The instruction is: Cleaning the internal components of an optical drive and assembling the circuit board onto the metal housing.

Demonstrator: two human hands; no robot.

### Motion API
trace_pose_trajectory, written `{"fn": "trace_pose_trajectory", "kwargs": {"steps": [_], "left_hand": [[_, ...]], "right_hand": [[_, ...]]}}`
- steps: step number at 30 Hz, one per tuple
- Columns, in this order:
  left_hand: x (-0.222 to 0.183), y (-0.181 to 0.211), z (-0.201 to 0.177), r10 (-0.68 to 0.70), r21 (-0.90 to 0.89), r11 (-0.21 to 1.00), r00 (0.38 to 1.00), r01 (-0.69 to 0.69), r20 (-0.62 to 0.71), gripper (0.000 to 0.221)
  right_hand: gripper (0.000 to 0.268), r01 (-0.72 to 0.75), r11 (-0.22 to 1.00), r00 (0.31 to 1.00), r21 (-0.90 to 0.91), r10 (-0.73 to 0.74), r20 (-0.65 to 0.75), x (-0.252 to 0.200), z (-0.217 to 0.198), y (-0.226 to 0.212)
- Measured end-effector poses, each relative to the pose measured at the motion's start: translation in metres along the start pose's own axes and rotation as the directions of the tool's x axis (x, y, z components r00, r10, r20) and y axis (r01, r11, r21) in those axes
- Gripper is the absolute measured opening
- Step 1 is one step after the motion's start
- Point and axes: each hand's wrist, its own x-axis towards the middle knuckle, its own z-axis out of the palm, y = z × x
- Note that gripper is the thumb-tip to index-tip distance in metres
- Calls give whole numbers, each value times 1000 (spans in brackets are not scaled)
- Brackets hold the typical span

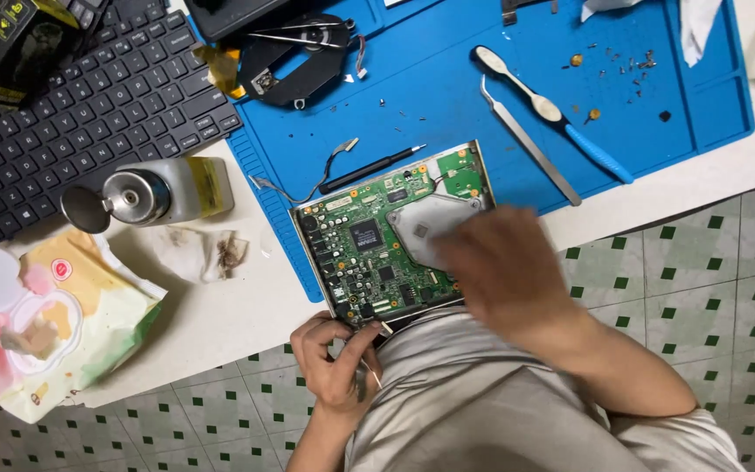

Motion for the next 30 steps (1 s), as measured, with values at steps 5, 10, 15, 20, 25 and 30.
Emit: {"fn": "trace_pose_trajectory", "kwargs": {"steps": [5, 10, 15, 20, 25, 30], "left_hand": [[8, 0, -7, 28, 24, 999, 999, -29, 37, 31], [0, -22, -24, 74, -2, 997, 985, -74, 155, 45], [47, -9, -78, -93, -216, 951, 870, 222, 485, 33], [107, 11, -55, -49, -212, 972, 971, 101, 235, 13], [170, 21, -4, 94, -34, 996, 884, -88, 458, 38], [186, 12, 31, 65, 200, 955, 812, -219, 580, 47]], "right_hand": [[18, 29, 989, 867, -146, -98, -488, 23, -13, 23], [32, 143, 976, 824, -163, -209, -527, 43, -13, 35], [22, 200, 978, 870, -62, -206, -448, 45, -9, 49], [11, 268, 963, 852, 15, -230, -471, 45, -16, 49], [8, 284, 956, 830, 72, -207, -518, 44, -17, 49], [13, 265, 945, 833, 191, -125, -539, 45, -16, 52]]}}
